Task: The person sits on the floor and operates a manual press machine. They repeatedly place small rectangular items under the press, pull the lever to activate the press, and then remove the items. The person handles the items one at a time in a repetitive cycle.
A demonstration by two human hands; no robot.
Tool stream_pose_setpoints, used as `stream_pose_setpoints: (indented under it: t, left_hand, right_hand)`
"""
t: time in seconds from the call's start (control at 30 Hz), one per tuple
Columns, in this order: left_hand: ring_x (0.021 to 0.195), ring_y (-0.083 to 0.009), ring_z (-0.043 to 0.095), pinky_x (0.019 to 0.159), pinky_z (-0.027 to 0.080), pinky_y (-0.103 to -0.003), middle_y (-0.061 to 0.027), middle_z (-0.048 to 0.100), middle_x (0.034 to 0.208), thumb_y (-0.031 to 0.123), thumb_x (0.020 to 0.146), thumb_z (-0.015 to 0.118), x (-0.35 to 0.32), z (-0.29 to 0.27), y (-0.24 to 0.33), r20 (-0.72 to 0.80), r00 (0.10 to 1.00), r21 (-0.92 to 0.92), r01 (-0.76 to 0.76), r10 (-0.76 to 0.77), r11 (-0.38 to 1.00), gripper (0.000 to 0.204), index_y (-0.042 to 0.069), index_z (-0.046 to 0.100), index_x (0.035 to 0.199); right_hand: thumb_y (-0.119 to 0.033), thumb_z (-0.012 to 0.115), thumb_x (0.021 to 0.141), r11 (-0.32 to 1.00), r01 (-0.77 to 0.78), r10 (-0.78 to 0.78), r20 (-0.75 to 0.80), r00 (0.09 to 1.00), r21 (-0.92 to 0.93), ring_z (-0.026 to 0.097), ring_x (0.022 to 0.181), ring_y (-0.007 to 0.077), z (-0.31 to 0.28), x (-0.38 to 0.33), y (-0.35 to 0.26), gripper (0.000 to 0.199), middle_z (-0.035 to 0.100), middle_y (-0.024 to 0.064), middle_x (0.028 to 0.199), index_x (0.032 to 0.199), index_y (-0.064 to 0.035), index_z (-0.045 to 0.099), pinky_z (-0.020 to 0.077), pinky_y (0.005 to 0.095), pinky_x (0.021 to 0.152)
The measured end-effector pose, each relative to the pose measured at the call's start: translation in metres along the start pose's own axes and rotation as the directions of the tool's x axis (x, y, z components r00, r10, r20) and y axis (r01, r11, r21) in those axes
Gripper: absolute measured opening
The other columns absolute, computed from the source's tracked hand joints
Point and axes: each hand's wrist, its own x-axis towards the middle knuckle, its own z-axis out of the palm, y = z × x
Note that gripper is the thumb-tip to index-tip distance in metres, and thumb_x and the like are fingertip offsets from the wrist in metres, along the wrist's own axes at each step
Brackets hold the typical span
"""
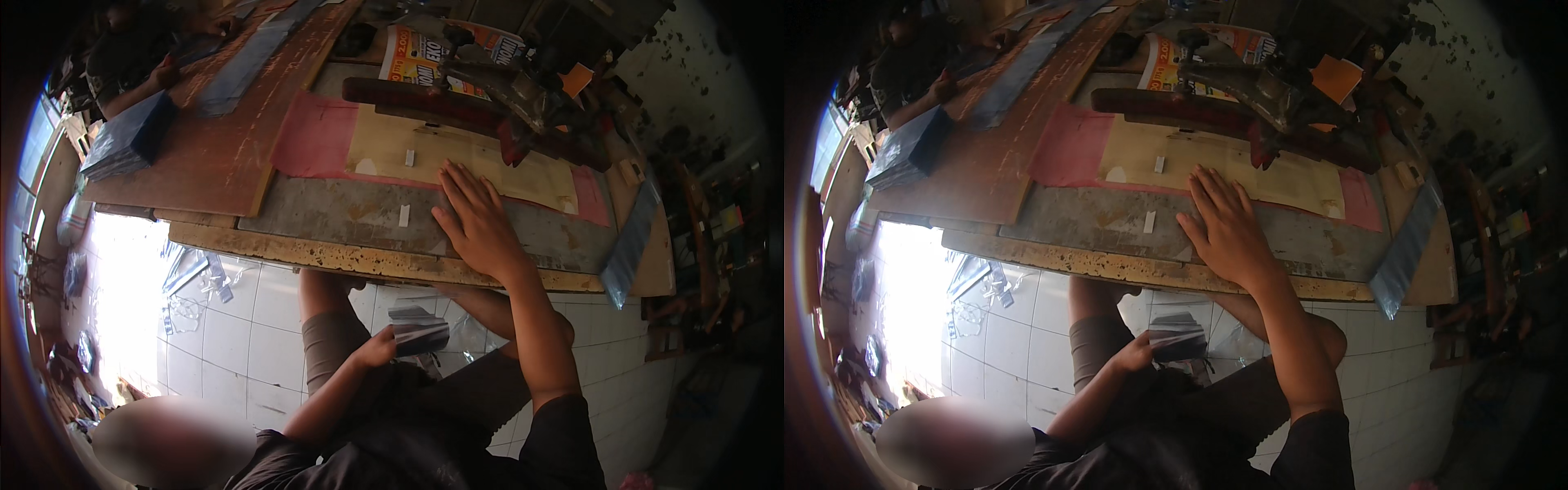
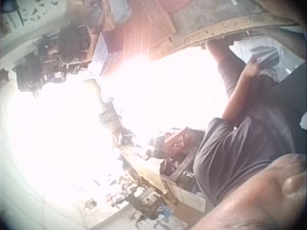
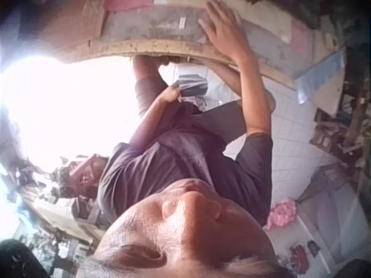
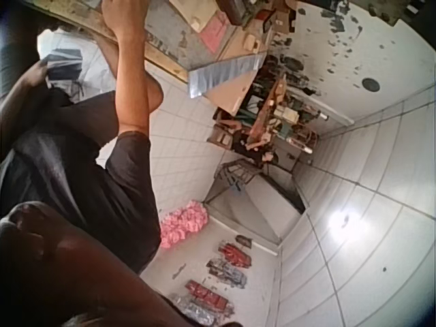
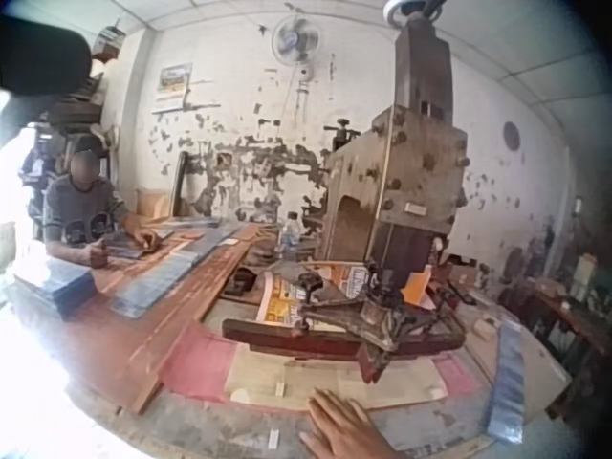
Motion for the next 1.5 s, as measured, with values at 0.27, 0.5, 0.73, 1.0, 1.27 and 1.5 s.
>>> stream_pose_setpoints:
  t: [0.27,0.5,0.73,1.0,1.27,1.5]
  left_hand:
    - [0.129,-0.0221,0.053,0.110,0.041,-0.035,-0.0150,0.059,0.139,0.007,0.101,0.045,-0.001,-0.003,-0.002,-0.025,0.999,0.074,0.034,-0.032,0.997,0.041,-0.005,0.053,0.139]
    - [0.128,-0.0218,0.054,0.110,0.041,-0.035,-0.0154,0.060,0.137,0.008,0.101,0.047,0.000,0.000,-0.003,-0.107,0.991,0.115,0.094,-0.081,0.989,0.040,-0.005,0.052,0.139]
    - [0.127,-0.0216,0.054,0.109,0.042,-0.035,-0.0145,0.060,0.138,0.009,0.101,0.049,0.001,0.000,0.001,-0.090,0.993,0.031,0.080,-0.077,0.996,0.040,-0.005,0.052,0.139]
    - [0.128,-0.0214,0.053,0.109,0.042,-0.035,-0.0141,0.059,0.137,0.011,0.103,0.048,0.002,-0.003,-0.002,-0.042,0.999,0.079,0.037,-0.034,0.996,0.040,-0.004,0.051,0.140]
    - [0.130,-0.0220,0.052,0.111,0.040,-0.035,-0.0148,0.058,0.140,0.010,0.102,0.049,0.002,-0.003,-0.005,-0.041,0.998,0.060,0.054,-0.052,0.997,0.041,-0.004,0.051,0.141]
    - [0.128,-0.0218,0.053,0.109,0.042,-0.035,-0.0134,0.060,0.137,0.010,0.102,0.046,-0.001,-0.004,-0.022,-0.091,0.995,0.110,0.046,-0.036,0.993,0.039,-0.001,0.053,0.140]
  right_hand:
    - [-0.042,0.046,0.105,1.000,-0.012,0.012,-0.005,1.000,0.013,0.032,0.149,0.0285,0.000,0.002,0.002,0.061,0.037,0.0164,0.158,0.150,-0.0008,0.041,0.0220,0.0483,0.123]
    - [-0.042,0.046,0.105,0.999,-0.012,0.012,-0.011,1.000,0.041,0.032,0.149,0.0296,0.001,0.003,0.002,0.061,0.037,0.0169,0.158,0.149,-0.0001,0.042,0.0233,0.0493,0.122]
    - [-0.041,0.047,0.104,0.999,-0.011,0.012,-0.013,1.000,0.045,0.032,0.148,0.0301,0.003,0.004,0.002,0.062,0.037,0.0175,0.158,0.149,0.0005,0.041,0.0248,0.0496,0.122]
    - [-0.041,0.047,0.105,0.999,-0.017,0.018,-0.011,1.000,0.046,0.031,0.149,0.0296,0.004,0.005,0.003,0.062,0.036,0.0173,0.159,0.150,0.0006,0.040,0.0246,0.0489,0.122]
    - [-0.042,0.047,0.105,0.998,-0.024,0.024,-0.003,1.000,0.051,0.030,0.150,0.0290,0.006,0.005,0.006,0.064,0.035,0.0166,0.160,0.151,0.0005,0.039,0.0242,0.0485,0.122]
    - [-0.042,0.047,0.104,0.998,-0.010,0.011,-0.022,1.000,0.057,0.031,0.149,0.0300,0.005,0.005,0.002,0.063,0.035,0.0173,0.159,0.149,0.0010,0.040,0.0248,0.0485,0.122]
